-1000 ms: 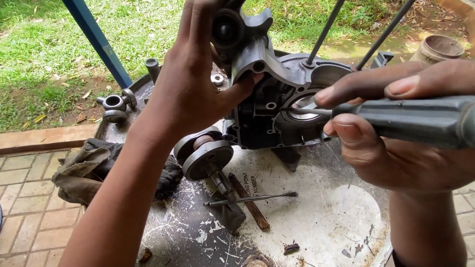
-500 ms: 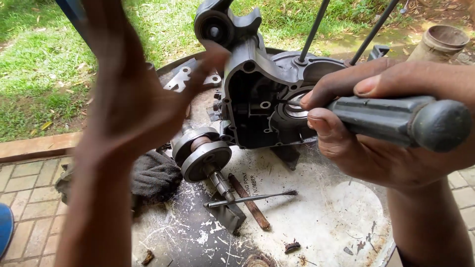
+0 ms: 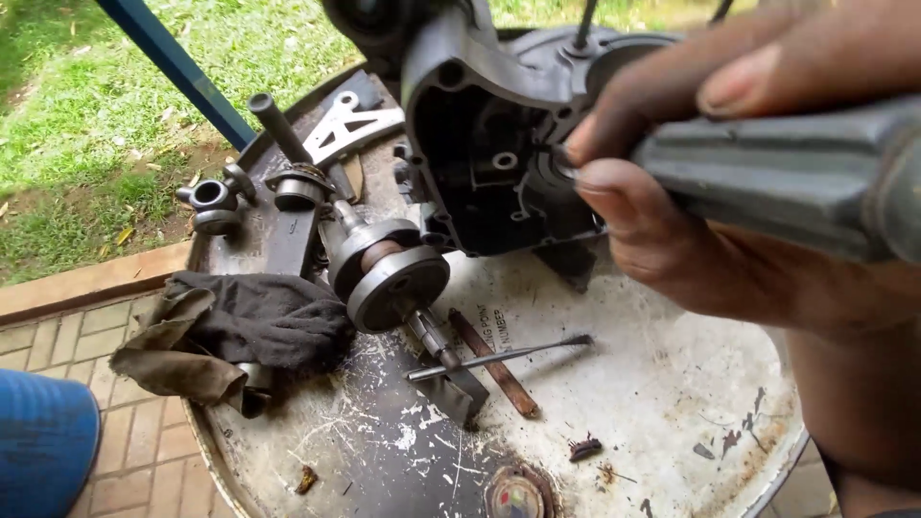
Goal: Using a flathead screwdriver to scrape residue and old sealant from the interior surfaces of a motorcycle engine casing.
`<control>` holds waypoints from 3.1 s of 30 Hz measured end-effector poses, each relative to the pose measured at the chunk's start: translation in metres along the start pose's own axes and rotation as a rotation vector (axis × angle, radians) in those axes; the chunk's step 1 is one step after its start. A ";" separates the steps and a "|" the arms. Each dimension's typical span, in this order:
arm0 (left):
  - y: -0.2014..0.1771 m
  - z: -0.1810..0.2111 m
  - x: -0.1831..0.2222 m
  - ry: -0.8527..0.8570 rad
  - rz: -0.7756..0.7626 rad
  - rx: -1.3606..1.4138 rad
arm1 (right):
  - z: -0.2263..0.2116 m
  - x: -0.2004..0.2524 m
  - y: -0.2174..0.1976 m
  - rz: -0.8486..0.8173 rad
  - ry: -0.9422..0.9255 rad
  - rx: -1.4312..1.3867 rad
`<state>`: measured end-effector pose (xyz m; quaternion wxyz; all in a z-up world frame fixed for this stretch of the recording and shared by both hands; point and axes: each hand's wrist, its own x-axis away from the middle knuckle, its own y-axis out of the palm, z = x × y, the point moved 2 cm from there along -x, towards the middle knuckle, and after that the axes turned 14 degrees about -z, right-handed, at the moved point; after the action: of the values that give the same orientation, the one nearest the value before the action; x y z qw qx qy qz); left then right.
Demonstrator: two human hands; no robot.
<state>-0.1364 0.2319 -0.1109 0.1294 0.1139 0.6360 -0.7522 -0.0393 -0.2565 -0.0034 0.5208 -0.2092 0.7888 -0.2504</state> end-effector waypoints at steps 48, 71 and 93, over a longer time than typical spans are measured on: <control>0.008 0.262 -0.170 0.763 0.480 0.015 | -0.033 -0.029 -0.004 -0.375 -0.479 0.455; 0.003 0.270 -0.165 0.724 0.447 0.037 | -0.024 -0.019 -0.015 0.201 -0.352 0.292; -0.009 0.274 -0.158 0.769 0.432 0.068 | -0.018 -0.028 -0.020 0.100 -0.383 0.163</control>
<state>0.0076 -0.0292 -0.0037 0.0340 0.5199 0.5745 -0.6313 -0.0445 -0.2529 0.0351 0.6883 -0.1707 0.6619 -0.2428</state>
